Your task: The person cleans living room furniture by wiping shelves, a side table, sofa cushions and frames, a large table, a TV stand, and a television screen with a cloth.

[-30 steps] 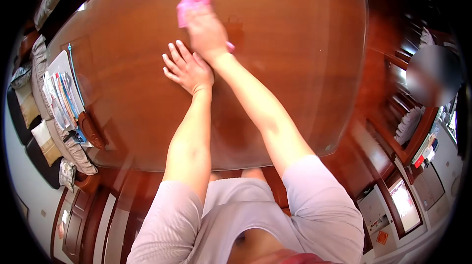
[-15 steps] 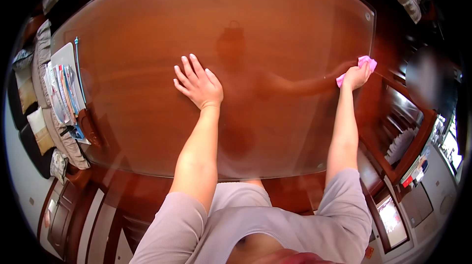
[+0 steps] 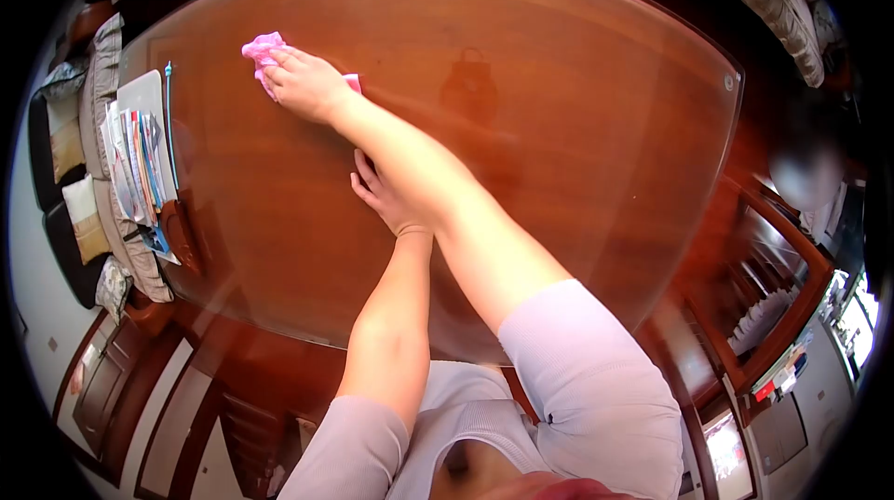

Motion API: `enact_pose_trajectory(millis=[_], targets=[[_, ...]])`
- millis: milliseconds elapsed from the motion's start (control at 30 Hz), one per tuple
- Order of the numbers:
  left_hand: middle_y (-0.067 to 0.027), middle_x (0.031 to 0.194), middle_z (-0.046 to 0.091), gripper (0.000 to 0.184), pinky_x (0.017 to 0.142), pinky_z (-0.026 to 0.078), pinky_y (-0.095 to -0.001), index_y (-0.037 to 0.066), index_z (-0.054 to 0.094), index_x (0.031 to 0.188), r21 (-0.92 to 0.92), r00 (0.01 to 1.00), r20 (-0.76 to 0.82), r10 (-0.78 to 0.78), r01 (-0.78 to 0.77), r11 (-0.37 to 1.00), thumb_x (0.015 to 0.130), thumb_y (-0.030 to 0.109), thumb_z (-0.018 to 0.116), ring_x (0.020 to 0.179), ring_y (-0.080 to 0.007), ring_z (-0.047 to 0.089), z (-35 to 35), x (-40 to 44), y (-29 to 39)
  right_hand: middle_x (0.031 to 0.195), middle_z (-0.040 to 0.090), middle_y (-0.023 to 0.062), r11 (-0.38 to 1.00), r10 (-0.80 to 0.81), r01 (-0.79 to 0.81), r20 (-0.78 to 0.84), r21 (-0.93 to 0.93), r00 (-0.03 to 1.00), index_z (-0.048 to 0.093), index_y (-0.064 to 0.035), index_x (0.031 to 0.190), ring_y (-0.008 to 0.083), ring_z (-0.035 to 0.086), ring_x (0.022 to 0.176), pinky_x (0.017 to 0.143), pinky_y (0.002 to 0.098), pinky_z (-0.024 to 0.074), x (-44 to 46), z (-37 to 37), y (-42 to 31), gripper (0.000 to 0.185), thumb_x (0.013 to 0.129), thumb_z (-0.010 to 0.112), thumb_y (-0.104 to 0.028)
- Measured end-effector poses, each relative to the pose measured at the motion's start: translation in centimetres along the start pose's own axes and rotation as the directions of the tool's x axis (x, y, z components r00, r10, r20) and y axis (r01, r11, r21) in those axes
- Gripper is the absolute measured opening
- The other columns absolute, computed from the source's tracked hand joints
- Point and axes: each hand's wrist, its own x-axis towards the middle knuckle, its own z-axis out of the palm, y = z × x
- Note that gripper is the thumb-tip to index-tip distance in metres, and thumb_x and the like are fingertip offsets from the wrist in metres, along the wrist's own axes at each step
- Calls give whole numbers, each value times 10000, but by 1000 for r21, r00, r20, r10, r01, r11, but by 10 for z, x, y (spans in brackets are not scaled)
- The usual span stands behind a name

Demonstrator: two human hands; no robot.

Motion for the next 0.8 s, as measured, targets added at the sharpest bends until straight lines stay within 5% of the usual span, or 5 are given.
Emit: enact_pose_trajectory(millis=[67,233,300,467,800], targets=[[-116,1557,280,617,1132,180,-571,105,352,1476,-195,993,-115,-17,-6,981,912,304,502,1438,-385,204,-3,-1,1,1140,632,94,878,229,-142,-142,457,963,618,-32,1114,276,577,1061,979,365,437,15,-17,36,277,904,510,-175],[-99,1563,290,592,1136,150,-559,112,341,1496,-279,980,-195,-32,-24,960,923,217,445,1436,-364,218,-9,0,3,1221,612,139,796,584,-542,-105,272,805,609,0,1167,314,512,1202,1045,394,398,-51,-158,172,380,803,530,-79],[-89,1571,276,615,1129,175,-571,118,322,1506,-243,981,-192,-27,-21,970,916,235,449,1429,-373,236,-8,0,3,1144,672,148,814,372,-438,-235,-382,898,658,-23,1128,335,605,1055,956,418,462,-138,-190,256,353,802,539,-85],[-84,1578,260,606,1134,166,-568,120,308,1511,-239,981,-194,-22,-25,971,928,227,432,1436,-366,225,-7,0,2,1337,564,139,344,699,-756,-386,-557,602,581,-25,1278,374,479,1271,1123,464,315,-305,-330,362,465,833,473,-104],[-73,1561,305,549,1139,160,-557,150,336,1500,-277,960,-280,-28,-53,960,966,261,389,1427,-344,247,4,2,1,1401,493,126,-7,803,-949,-567,-317,183,532,-23,1308,305,384,1359,1178,455,229,-402,-401,210,406,921,414,-65]])
